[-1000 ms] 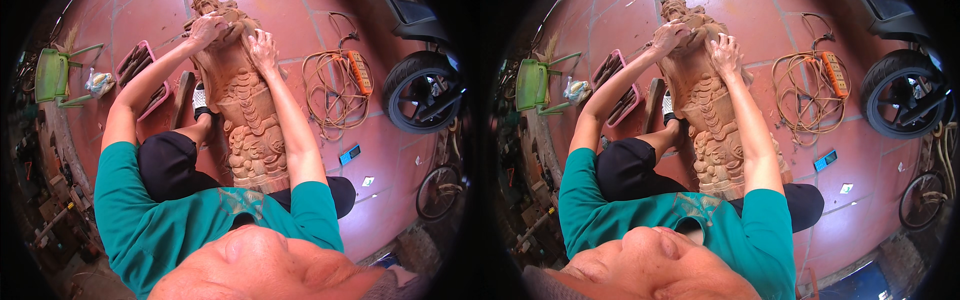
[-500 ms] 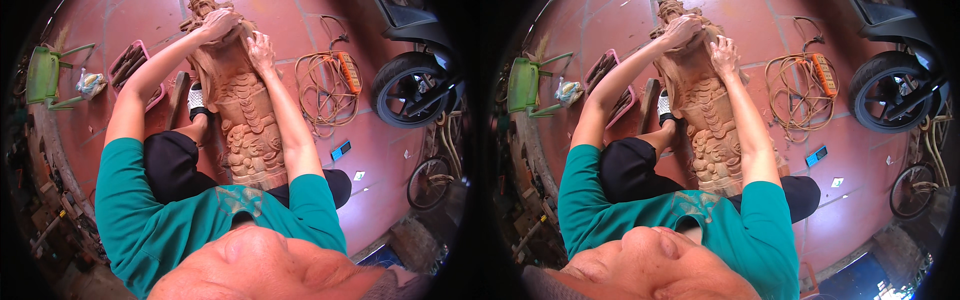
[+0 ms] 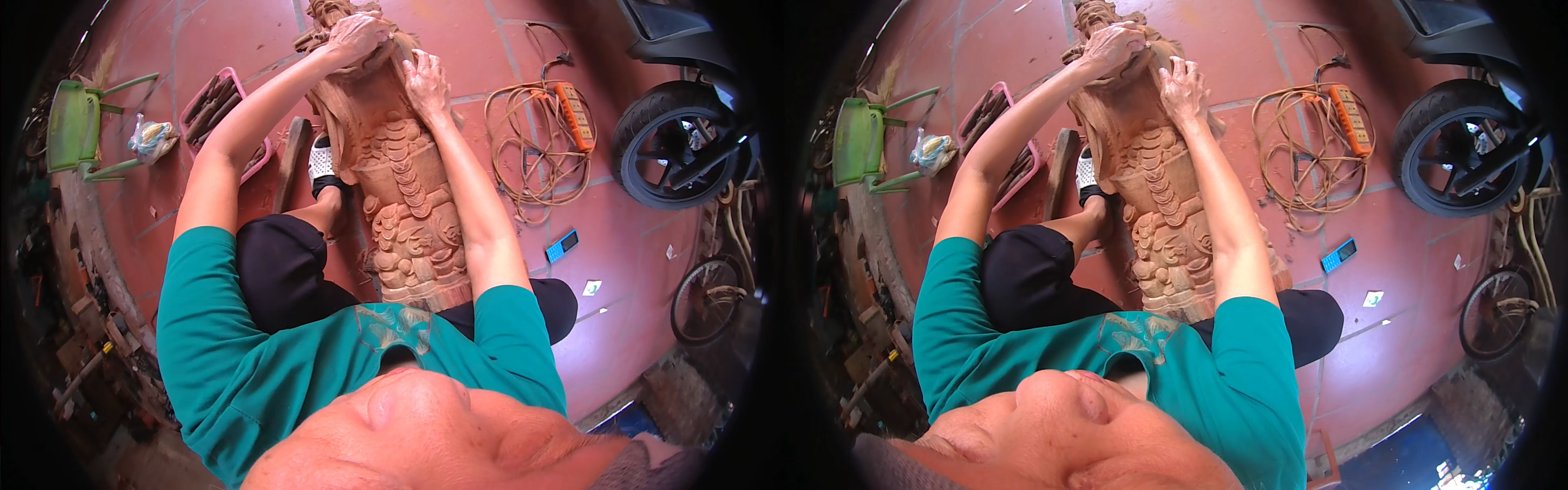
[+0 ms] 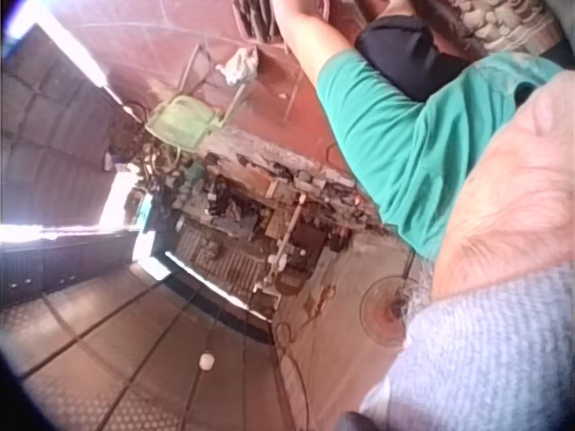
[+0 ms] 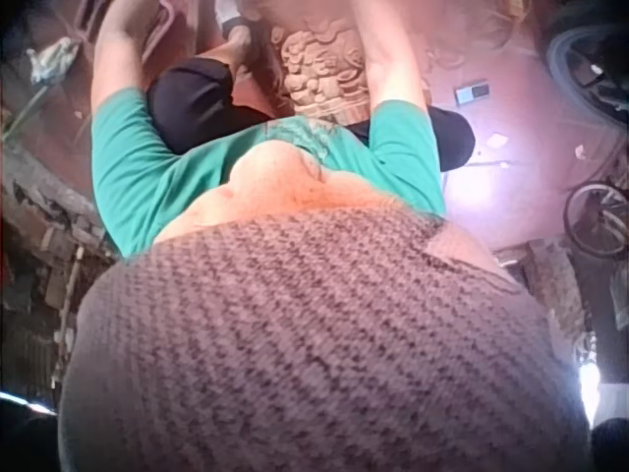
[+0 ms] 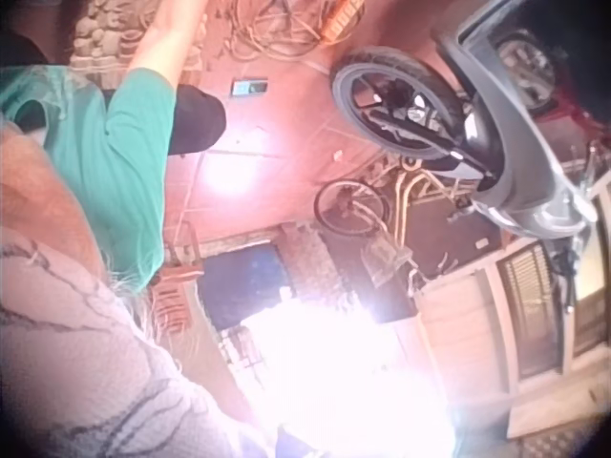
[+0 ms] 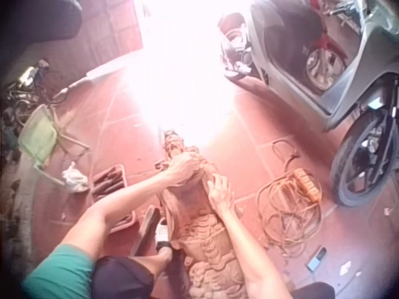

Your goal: The person is carving a wooden sculpture, using hand tools to shape and refine the details of the piece. They are focused on the upper section of the sculpture, carefully removing wood to create intricate patterns.

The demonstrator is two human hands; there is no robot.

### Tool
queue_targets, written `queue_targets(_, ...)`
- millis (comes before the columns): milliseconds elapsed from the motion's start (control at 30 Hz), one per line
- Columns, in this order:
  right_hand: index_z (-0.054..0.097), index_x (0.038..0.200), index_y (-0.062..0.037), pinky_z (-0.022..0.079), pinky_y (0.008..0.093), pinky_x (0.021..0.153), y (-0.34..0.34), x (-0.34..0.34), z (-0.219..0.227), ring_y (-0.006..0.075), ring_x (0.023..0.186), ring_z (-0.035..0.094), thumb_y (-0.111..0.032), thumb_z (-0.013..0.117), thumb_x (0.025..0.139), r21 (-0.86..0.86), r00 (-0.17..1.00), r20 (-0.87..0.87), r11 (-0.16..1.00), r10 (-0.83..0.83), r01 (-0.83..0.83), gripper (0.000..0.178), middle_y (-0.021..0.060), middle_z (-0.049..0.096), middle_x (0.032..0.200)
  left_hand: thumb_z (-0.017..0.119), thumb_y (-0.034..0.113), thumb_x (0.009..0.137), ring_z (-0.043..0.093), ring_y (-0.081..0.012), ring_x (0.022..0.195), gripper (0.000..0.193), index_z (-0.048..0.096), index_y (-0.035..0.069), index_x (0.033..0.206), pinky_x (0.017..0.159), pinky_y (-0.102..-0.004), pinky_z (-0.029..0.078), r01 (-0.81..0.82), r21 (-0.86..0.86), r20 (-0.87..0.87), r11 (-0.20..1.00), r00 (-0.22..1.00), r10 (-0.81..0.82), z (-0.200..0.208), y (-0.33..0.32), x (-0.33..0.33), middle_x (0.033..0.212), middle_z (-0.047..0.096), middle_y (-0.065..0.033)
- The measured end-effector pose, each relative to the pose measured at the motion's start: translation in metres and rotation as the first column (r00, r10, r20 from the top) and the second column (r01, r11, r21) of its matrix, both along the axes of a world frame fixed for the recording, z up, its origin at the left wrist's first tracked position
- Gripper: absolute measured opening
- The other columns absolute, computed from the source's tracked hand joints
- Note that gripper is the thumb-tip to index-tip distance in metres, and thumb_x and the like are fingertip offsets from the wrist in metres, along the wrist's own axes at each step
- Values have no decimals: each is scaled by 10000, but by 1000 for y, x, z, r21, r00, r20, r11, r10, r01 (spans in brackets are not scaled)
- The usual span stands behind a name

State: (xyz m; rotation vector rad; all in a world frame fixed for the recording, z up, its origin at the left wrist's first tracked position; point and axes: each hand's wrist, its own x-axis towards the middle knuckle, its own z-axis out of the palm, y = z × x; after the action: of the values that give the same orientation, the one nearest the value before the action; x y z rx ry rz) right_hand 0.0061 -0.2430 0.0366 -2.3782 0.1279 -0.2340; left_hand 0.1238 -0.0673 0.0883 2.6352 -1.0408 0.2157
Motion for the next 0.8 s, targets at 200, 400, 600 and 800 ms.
queue_targets(200, 487, 1321, -175, 449, 651, 892, -10, 0, -6, 405, 1172, 538, -381, 523, 976, -15, 1000, 0, 1000, -12, 12, 403, 149, 499, 1284, 620, 123, 877, 651, -302, 918, 175, 718, 89, 1018, 803, -413, 525, 70, 0, 7, 998, 998, -70, 0, 14, -14, 1003, 632, -98)
queue_targets(400, 514, 1301, -155, 482, 545, 913, -2, -2, 5, 413, 1141, 564, -373, 519, 983, -66, 999, 9, 997, -31, 31, 385, 178, 535, 1284, 617, 69, 838, 643, -309, 936, 235, 721, 87, 1047, 815, -407, 531, 120, -92, 117, 989, 987, -109, -8, 20, -20, 1005, 627, -114)
queue_targets(600, 506, 1308, -165, 470, 568, 917, -3, -2, 3, 411, 1152, 556, -384, 520, 980, -60, 1000, 11, 998, -6, 7, 395, 169, 527, 1280, 594, 70, 837, 619, -311, 999, 273, 720, 94, 1078, 847, -404, 522, 153, 111, 29, 982, 987, -157, 8, -6, -7, 1017, 605, -111)
queue_targets(800, 502, 1307, -169, 459, 630, 887, -9, -2, -2, 406, 1160, 544, -378, 529, 976, -12, 999, 27, 1000, -18, 19, 393, 148, 508, 1273, 622, 86, 831, 595, -300, 999, 314, 710, 144, 1126, 852, -403, 513, 168, 59, 5, 984, 986, -168, 7, 22, -37, 1033, 572, -97)
